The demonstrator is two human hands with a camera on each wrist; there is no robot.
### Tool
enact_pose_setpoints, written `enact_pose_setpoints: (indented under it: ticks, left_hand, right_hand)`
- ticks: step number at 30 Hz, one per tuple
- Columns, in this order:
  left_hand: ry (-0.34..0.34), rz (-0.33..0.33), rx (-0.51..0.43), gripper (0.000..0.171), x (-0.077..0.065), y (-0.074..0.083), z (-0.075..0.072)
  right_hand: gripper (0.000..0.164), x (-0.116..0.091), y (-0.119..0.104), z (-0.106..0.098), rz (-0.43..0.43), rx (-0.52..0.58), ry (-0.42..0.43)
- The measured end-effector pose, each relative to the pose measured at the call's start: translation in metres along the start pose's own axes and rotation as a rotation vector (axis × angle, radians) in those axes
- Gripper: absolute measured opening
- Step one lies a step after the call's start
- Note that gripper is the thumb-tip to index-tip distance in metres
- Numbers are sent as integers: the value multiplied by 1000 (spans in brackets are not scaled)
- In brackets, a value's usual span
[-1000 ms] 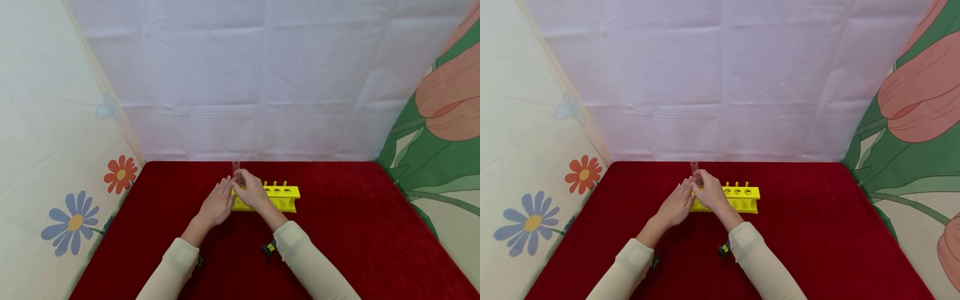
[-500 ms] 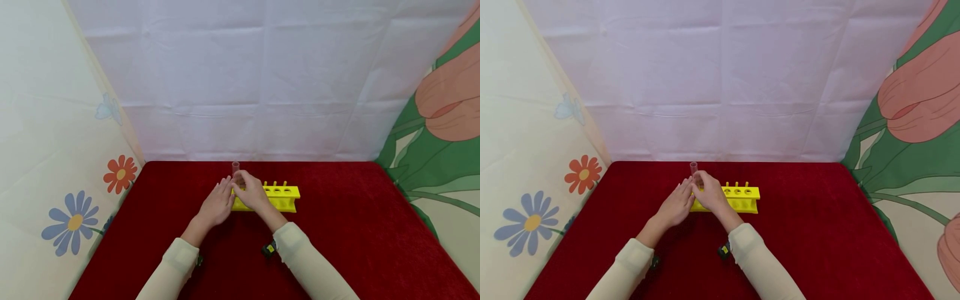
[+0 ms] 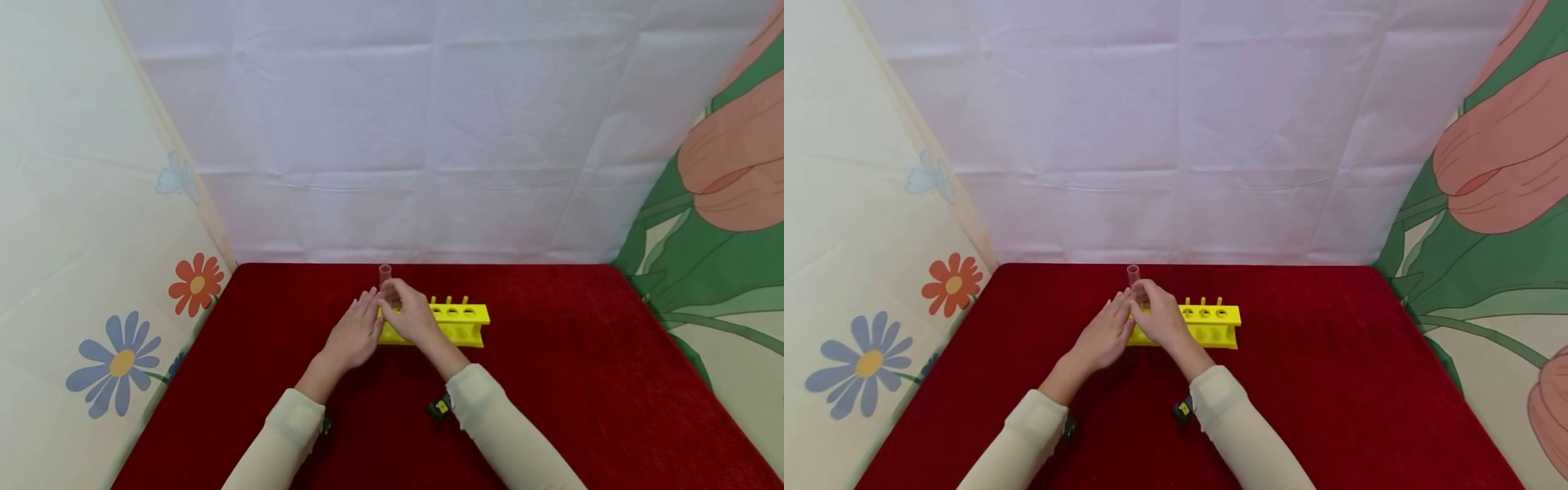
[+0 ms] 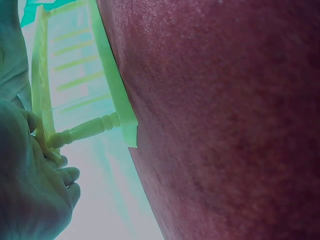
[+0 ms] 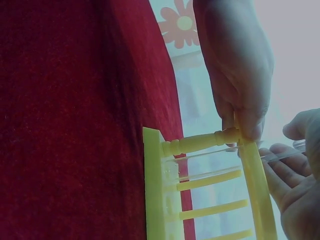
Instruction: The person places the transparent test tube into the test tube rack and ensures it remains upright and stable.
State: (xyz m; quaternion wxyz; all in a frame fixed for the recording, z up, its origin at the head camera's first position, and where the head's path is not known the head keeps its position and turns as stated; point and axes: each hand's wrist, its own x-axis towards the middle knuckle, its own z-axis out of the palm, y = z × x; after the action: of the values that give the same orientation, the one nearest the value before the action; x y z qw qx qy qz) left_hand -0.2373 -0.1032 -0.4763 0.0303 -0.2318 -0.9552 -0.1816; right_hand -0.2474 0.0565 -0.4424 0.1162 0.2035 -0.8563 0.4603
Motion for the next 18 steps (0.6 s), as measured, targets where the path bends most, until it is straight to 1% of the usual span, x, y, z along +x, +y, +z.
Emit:
enact_pose_setpoints:
  ticks: [3, 12, 18]
  left_hand:
    - [4, 3, 1, 56, 0, -1, 0]
    - [1, 6, 3, 56, 0, -1, 1]
    - [-4, -2, 4, 56, -1, -1, 1]
  right_hand:
    - [24, 0, 1, 0, -3, -5, -3]
    - [26, 0, -1, -1, 25, -10, -17]
    - [26, -1, -1, -2, 14, -11, -22]
